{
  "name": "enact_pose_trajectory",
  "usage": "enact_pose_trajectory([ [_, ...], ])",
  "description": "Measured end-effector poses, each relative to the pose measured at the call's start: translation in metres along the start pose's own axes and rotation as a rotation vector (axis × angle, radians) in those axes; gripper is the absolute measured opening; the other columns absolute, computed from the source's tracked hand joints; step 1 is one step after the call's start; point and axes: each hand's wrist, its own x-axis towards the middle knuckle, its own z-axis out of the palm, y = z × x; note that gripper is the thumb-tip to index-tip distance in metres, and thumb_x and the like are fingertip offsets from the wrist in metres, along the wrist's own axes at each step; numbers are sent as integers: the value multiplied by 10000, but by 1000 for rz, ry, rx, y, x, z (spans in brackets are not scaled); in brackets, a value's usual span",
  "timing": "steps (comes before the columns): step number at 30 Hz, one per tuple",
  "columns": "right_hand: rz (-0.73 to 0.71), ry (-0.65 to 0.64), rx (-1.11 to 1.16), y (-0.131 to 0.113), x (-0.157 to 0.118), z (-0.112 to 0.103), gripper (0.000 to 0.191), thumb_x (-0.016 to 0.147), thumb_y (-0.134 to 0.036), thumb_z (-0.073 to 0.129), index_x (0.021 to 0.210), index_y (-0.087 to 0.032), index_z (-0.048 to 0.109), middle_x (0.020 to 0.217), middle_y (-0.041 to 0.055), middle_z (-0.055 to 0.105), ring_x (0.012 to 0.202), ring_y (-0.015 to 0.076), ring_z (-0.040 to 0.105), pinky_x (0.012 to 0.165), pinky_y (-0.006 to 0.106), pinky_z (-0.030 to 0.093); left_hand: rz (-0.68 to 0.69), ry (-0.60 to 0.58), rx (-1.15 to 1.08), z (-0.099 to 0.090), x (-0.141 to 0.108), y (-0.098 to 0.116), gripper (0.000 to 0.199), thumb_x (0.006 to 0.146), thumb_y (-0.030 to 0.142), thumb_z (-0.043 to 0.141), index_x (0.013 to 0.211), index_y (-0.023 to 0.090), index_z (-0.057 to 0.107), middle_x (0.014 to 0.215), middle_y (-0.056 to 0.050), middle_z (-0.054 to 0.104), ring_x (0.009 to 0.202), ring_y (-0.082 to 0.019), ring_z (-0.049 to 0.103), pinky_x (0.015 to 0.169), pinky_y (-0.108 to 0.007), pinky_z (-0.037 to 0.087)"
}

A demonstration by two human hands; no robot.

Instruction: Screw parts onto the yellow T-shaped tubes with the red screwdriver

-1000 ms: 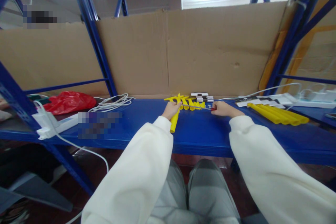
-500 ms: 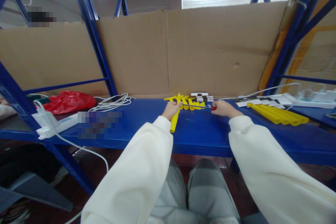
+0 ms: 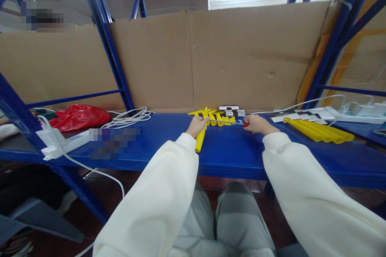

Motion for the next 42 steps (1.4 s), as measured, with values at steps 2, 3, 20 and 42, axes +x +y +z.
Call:
enact_pose_trajectory([
  [2,-1,24,-10,1,2,2,141,771,-238,629,880,-197,709,842,99,742,790,229,689,623,270,417,3,-3,12,0,1,-2,393,894,165,652,512,141,561,390,22,487,374,-74,446,435,-185,360],
  [3,-8,42,-11,2,2,2,148,768,-246,636,890,-201,707,851,96,745,794,229,687,620,268,417,3,-2,21,0,2,-2,395,901,171,643,515,142,565,393,20,490,378,-77,451,439,-188,368],
  [20,37,-56,-25,-4,-1,0,245,800,-249,568,1010,-184,675,1031,136,741,890,254,693,640,290,433,-23,-16,41,0,4,-3,392,930,204,610,544,143,576,409,21,501,384,-81,470,453,-196,394],
  [42,53,-34,43,3,1,0,230,756,-208,591,957,-211,703,1008,92,739,941,261,681,789,342,471,-28,-6,48,0,-3,4,362,939,197,595,581,140,590,441,26,509,424,-88,489,502,-210,402],
])
